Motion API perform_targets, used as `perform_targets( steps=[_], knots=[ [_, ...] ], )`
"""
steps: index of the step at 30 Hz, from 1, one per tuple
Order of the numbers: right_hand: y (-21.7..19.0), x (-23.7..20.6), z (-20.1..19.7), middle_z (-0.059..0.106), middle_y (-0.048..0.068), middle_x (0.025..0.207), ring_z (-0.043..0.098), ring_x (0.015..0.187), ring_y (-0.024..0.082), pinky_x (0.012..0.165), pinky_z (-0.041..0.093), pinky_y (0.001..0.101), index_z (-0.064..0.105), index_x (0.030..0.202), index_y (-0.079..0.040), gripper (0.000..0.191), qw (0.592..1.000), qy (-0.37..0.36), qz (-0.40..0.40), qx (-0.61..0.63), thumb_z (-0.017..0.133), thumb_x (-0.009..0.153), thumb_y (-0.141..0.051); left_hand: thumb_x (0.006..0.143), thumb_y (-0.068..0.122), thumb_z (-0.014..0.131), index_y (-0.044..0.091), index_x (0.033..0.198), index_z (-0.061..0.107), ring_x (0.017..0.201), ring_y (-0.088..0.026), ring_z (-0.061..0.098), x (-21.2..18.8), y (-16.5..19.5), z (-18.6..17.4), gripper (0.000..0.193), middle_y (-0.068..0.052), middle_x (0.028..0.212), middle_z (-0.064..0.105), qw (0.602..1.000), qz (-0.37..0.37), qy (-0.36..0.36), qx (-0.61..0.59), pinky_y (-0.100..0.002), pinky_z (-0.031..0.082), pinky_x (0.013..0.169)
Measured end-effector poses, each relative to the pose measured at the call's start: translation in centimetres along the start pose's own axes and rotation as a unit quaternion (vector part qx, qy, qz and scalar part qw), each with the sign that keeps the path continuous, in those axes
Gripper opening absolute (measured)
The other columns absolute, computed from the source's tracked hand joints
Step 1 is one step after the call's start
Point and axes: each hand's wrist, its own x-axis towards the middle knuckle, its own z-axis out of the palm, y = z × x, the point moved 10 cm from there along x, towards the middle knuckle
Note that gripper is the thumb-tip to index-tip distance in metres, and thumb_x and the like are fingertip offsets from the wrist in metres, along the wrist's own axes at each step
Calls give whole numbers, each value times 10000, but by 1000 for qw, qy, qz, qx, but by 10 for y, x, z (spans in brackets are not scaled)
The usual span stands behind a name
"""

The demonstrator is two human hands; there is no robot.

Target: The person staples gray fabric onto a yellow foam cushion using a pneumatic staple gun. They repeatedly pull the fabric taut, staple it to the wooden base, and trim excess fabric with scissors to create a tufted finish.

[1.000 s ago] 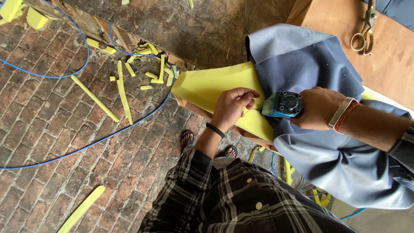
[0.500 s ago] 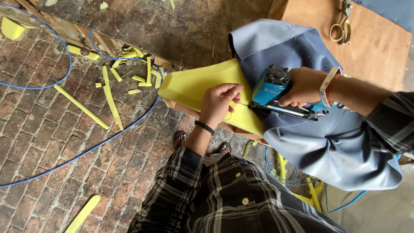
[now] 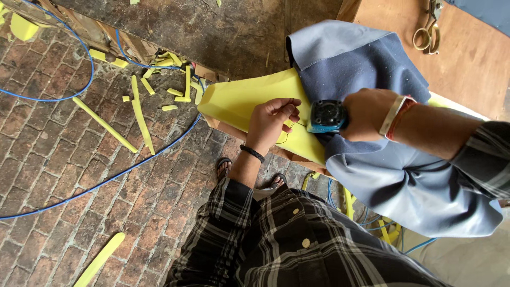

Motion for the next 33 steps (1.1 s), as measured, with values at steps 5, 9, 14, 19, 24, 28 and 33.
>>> perform_targets(
  steps=[5, 9, 14, 19, 24, 28, 33],
  knots=[
    [11, -6, 11, 777, 178, 906, 752, 918, 363, 881, 606, 455, 814, 927, -123, 332, 999, 14, 33, 13, 732, 766, -401, 1017, 141, 619, 60, 1135, 751, 869, -99, 756, 0, -1, 2, 195, -24, 943, 771, 999, -11, -7, -39, -263, 622, 635],
    [19, -14, 25, 781, 160, 907, 768, 899, 349, 863, 619, 457, 801, 964, -145, 333, 996, -10, 73, 41, 726, 780, -413, 1018, 135, 634, 53, 1126, 755, 905, -124, 754, -2, -2, 5, 182, -42, 977, 772, 998, -15, -2, -62, -281, 618, 653],
    [27, -14, 31, 794, 137, 887, 770, 868, 306, 867, 607, 429, 813, 981, -145, 468, 996, -23, 37, 82, 779, 768, -560, 1004, 109, 608, 74, 1071, 751, 975, -150, 761, -3, -4, -6, 162, -65, 1038, 785, 996, -39, 26, -82, -330, 660, 700],
    [116, -32, 57, 787, 95, 861, 767, 776, 287, 770, 612, 429, 766, 1068, -163, 556, 964, 67, 104, 234, 886, 678, -542, 1015, 66, 593, 45, 1091, 746, 1027, -192, 747, -4, -9, -9, 172, -100, 1062, 776, 991, -60, 28, -117, -348, 665, 742],
    [275, -38, 107, 758, 209, 774, 752, 724, 330, 727, 599, 431, 774, 1000, -15, 570, 946, 171, 240, 136, 814, 824, -556, 997, 56, 591, 40, 1100, 738, 1049, -210, 755, -7, -11, -13, 180, -108, 1088, 773, 992, -63, 39, -107, -348, 665, 742],
    [336, -12, 144, 753, 229, 861, 745, 796, 366, 797, 575, 485, 709, 1212, -49, 509, 913, 282, 174, 237, 803, 897, -437, 989, 75, 609, 28, 1101, 727, 1041, -222, 763, -7, -16, -18, 170, -119, 1091, 771, 989, -83, 74, -94, -342, 651, 714],
    [354, 23, 150, 718, 275, 1119, 682, 1031, 464, 861, 545, 536, 619, 1411, -74, 722, 919, 290, 220, 153, 838, 839, -456, 956, 82, 634, -12, 1114, 721, 1018, -230, 761, -11, -9, -22, 203, -127, 1083, 774, 984, -98, 132, -66, -318, 630, 715]
  ],
)
